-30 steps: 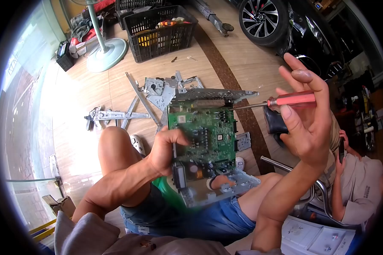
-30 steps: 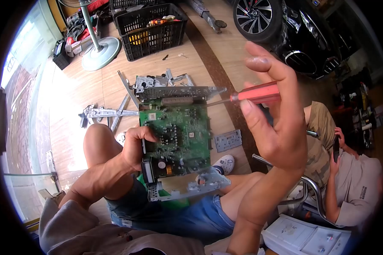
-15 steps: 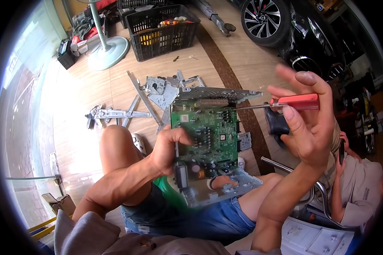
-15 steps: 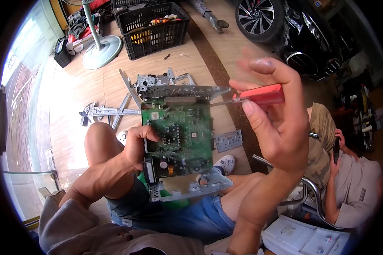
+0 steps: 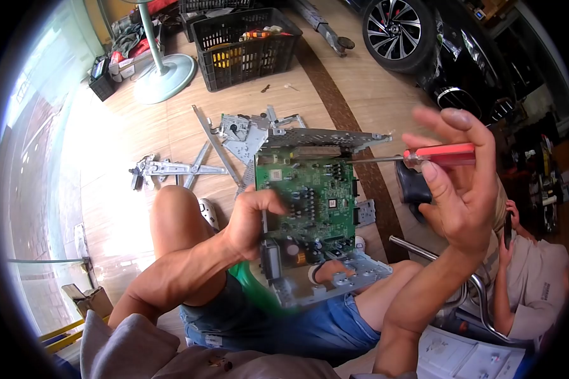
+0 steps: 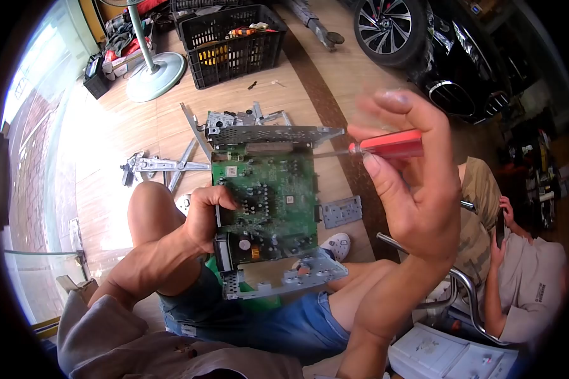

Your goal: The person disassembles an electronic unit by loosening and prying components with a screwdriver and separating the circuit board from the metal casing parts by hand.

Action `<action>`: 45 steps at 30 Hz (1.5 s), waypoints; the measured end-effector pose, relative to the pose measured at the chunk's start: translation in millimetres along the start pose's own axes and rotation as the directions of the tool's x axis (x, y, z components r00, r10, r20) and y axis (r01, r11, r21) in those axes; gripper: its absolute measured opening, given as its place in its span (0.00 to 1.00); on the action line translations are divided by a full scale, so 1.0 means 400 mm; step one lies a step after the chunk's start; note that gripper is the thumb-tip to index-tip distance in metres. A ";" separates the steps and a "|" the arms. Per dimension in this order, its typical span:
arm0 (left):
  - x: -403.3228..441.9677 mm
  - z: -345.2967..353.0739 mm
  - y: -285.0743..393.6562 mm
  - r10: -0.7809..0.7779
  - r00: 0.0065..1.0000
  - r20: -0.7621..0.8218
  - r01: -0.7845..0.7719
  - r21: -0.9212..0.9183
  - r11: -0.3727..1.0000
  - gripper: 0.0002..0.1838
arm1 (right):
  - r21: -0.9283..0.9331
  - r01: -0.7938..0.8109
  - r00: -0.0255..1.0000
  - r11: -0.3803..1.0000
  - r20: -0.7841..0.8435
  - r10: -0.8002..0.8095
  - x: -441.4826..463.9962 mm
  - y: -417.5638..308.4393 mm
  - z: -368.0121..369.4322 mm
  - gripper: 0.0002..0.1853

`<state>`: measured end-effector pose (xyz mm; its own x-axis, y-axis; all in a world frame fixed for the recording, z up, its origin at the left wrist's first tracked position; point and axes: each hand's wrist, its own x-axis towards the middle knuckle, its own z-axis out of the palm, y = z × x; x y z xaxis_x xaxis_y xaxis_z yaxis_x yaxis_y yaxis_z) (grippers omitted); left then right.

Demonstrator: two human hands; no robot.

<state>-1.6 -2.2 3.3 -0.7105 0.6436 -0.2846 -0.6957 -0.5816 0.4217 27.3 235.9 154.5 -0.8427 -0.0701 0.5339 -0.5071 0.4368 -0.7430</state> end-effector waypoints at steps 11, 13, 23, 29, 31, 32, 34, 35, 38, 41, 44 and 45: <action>0.018 -0.037 -0.016 0.002 0.996 0.092 -0.008 0.062 0.998 0.34 | -0.221 -0.022 0.997 0.975 -0.073 0.006 0.003 -0.004 0.000 0.27; 0.017 -0.037 -0.009 0.010 0.995 0.099 -0.016 0.052 0.999 0.33 | -0.096 0.121 0.991 0.988 -0.046 -0.125 0.006 0.005 0.013 0.27; 0.003 -0.022 0.006 0.036 0.994 0.103 -0.038 0.012 0.999 0.34 | -0.341 -0.051 0.998 0.938 -0.063 0.032 0.005 -0.027 -0.001 0.27; -0.010 0.016 0.016 0.054 0.998 0.026 -0.053 -0.046 0.998 0.25 | -0.322 0.099 0.991 0.941 -0.051 -0.122 0.011 0.002 0.005 0.28; -0.007 0.008 0.013 0.067 0.998 0.017 -0.065 -0.060 0.996 0.24 | -0.190 0.165 0.981 0.968 -0.074 -0.182 0.010 0.005 0.019 0.28; -0.007 0.005 0.011 0.080 0.997 0.022 -0.079 -0.049 0.996 0.24 | -0.174 0.160 0.984 0.972 -0.056 -0.172 0.007 0.002 0.018 0.28; -0.005 0.003 0.009 0.104 0.994 0.031 -0.103 -0.028 0.994 0.24 | -0.144 0.146 0.988 0.979 -0.018 -0.150 -0.001 -0.013 0.012 0.28; -0.005 0.003 0.010 0.098 0.995 0.032 -0.097 -0.031 0.995 0.24 | -0.147 0.135 0.991 0.980 0.009 -0.136 -0.003 -0.015 0.004 0.28; -0.004 -0.005 0.010 0.078 0.995 0.065 -0.077 -0.022 0.997 0.28 | -0.202 0.104 0.994 0.974 0.045 -0.097 -0.007 -0.015 -0.014 0.27; -0.002 -0.024 0.007 0.092 0.989 0.115 -0.098 0.045 0.994 0.35 | -0.357 0.081 0.996 0.931 0.001 -0.086 -0.007 -0.020 -0.005 0.26; -0.013 -0.003 0.011 0.138 0.986 0.093 -0.149 0.116 0.982 0.34 | -0.481 0.066 0.996 0.874 -0.020 -0.086 -0.010 -0.026 -0.007 0.25; -0.014 -0.004 0.012 0.145 0.985 0.095 -0.156 0.113 0.981 0.34 | -0.478 0.073 0.996 0.876 -0.013 -0.090 -0.011 -0.021 -0.011 0.25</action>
<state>-1.3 -9.2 5.5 -0.7907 0.5967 -0.1368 -0.5599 -0.6147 0.5556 35.8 236.7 160.2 -0.7911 -0.0980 0.6038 -0.4193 0.8056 -0.4186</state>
